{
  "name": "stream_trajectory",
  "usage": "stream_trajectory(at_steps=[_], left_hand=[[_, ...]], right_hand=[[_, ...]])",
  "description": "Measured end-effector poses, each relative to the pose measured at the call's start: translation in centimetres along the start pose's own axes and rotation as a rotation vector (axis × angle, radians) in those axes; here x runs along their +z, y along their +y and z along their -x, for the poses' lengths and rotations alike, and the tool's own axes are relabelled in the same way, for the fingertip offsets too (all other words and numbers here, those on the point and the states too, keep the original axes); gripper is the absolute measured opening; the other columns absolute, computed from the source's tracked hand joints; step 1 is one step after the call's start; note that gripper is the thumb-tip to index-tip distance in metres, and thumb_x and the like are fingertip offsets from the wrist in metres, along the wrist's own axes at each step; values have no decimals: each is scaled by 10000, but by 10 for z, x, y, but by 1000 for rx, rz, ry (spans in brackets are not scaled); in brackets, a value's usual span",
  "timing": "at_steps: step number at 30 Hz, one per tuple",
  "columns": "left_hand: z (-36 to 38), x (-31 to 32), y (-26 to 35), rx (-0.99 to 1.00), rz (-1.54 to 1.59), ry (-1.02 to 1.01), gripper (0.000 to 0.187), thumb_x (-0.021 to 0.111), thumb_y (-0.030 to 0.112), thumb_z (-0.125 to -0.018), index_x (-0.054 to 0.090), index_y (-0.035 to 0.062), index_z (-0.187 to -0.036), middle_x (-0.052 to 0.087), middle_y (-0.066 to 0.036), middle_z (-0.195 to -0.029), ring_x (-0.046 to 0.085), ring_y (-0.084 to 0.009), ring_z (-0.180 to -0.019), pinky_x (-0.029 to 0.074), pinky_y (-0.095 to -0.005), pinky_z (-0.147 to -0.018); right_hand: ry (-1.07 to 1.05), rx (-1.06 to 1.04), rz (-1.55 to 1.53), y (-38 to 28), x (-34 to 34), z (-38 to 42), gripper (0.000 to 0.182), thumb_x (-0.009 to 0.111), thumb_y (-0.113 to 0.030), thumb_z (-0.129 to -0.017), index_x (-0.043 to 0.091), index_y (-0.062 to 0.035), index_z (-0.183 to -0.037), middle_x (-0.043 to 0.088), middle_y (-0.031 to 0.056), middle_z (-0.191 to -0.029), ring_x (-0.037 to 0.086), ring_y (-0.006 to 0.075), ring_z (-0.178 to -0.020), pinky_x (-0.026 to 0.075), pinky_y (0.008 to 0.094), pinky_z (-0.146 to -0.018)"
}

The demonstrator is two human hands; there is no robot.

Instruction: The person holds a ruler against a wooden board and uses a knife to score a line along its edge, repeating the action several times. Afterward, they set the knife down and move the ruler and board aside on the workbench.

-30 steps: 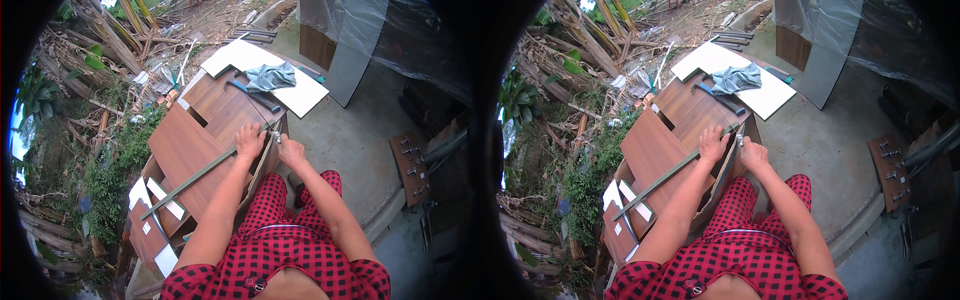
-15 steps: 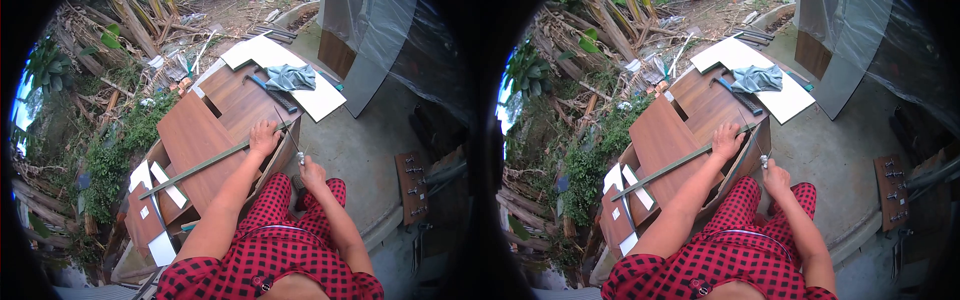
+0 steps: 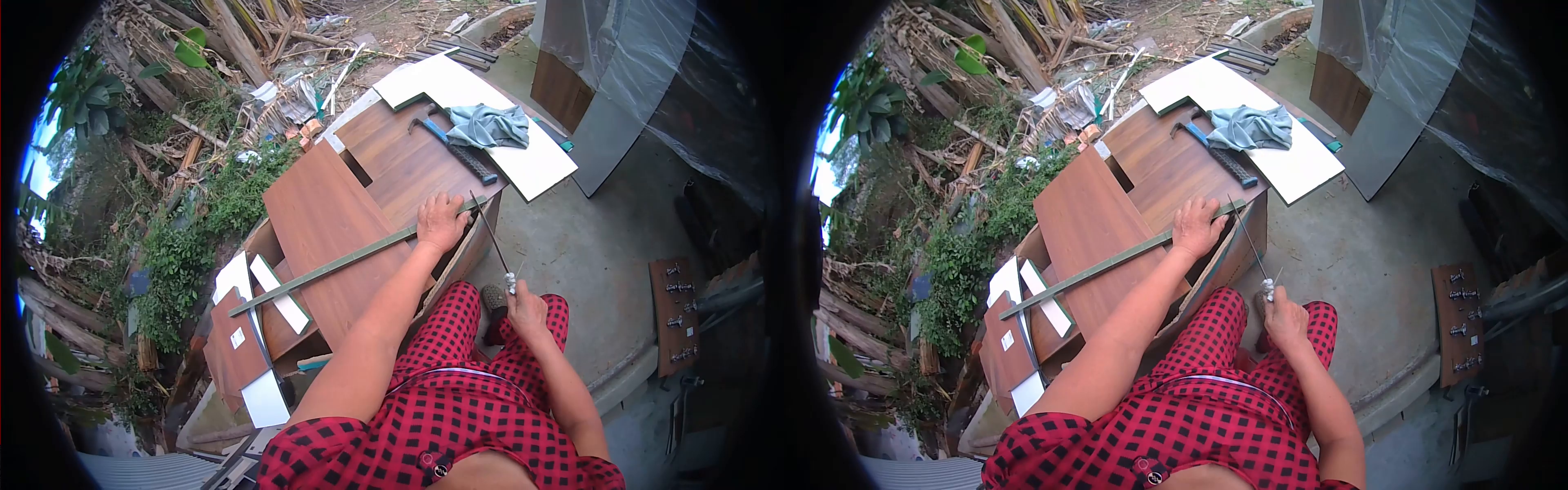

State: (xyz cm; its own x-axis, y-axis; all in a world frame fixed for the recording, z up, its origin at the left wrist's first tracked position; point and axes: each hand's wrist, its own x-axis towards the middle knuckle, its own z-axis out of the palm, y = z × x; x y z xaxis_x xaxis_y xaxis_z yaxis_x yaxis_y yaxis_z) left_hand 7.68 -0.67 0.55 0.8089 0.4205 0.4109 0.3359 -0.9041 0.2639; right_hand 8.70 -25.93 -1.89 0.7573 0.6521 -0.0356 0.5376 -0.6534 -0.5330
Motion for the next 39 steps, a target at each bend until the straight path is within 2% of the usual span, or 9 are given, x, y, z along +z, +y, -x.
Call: stream_trajectory(at_steps=[10,13,17,20,23,27,29,39], left_hand=[[0,2,0,-7,-17,-1,264,638,321,-767,524,155,-937,505,-74,-926,497,-294,-944,399,-442,-770],[0,1,0,-8,-2,-12,266,638,322,-765,524,155,-938,505,-76,-927,497,-296,-944,398,-442,-775],[-1,1,0,-7,14,3,268,637,324,-765,524,154,-938,504,-78,-927,496,-296,-945,397,-438,-778],[1,-1,1,-12,12,-17,265,638,320,-764,525,153,-935,504,-79,-926,496,-296,-945,397,-438,-781],[0,-2,2,-4,5,-18,263,636,320,-767,526,150,-933,503,-82,-927,496,-296,-944,397,-438,-781],[1,1,0,6,2,10,262,632,324,-770,527,146,-930,503,-84,-928,496,-298,-946,396,-442,-784],[0,-1,0,-8,-1,-3,259,632,323,-771,528,144,-927,503,-84,-930,496,-299,-950,396,-442,-789],[0,0,-1,-24,34,-18,264,639,323,-763,533,140,-921,496,-89,-926,496,-297,-963,395,-442,-797]], right_hand=[[123,-81,-10,-42,9,-102,232,498,-261,-879,453,-35,-908,615,233,-725,602,434,-727,447,542,-663],[112,-72,-33,-38,6,-88,226,500,-259,-879,451,-39,-903,614,239,-734,601,435,-738,447,538,-665],[9,-15,-5,0,6,-21,235,509,-268,-876,437,-46,-898,598,243,-684,592,444,-689,437,552,-632],[37,-12,-39,13,5,4,245,520,-284,-873,435,-55,-892,589,231,-678,577,449,-665,421,550,-595],[24,-23,-6,-1,3,-22,241,514,-282,-876,438,-55,-898,593,234,-687,579,448,-680,425,547,-608],[116,-84,-19,-36,11,-88,223,508,-259,-873,444,-48,-904,606,232,-698,596,442,-702,449,542,-645],[148,-86,-30,-37,17,-97,224,510,-262,-873,446,-49,-906,608,231,-704,597,440,-707,450,540,-649],[38,-5,-60,11,9,2,232,508,-275,-879,431,-57,-897,578,231,-648,572,451,-668,417,549,-600]])
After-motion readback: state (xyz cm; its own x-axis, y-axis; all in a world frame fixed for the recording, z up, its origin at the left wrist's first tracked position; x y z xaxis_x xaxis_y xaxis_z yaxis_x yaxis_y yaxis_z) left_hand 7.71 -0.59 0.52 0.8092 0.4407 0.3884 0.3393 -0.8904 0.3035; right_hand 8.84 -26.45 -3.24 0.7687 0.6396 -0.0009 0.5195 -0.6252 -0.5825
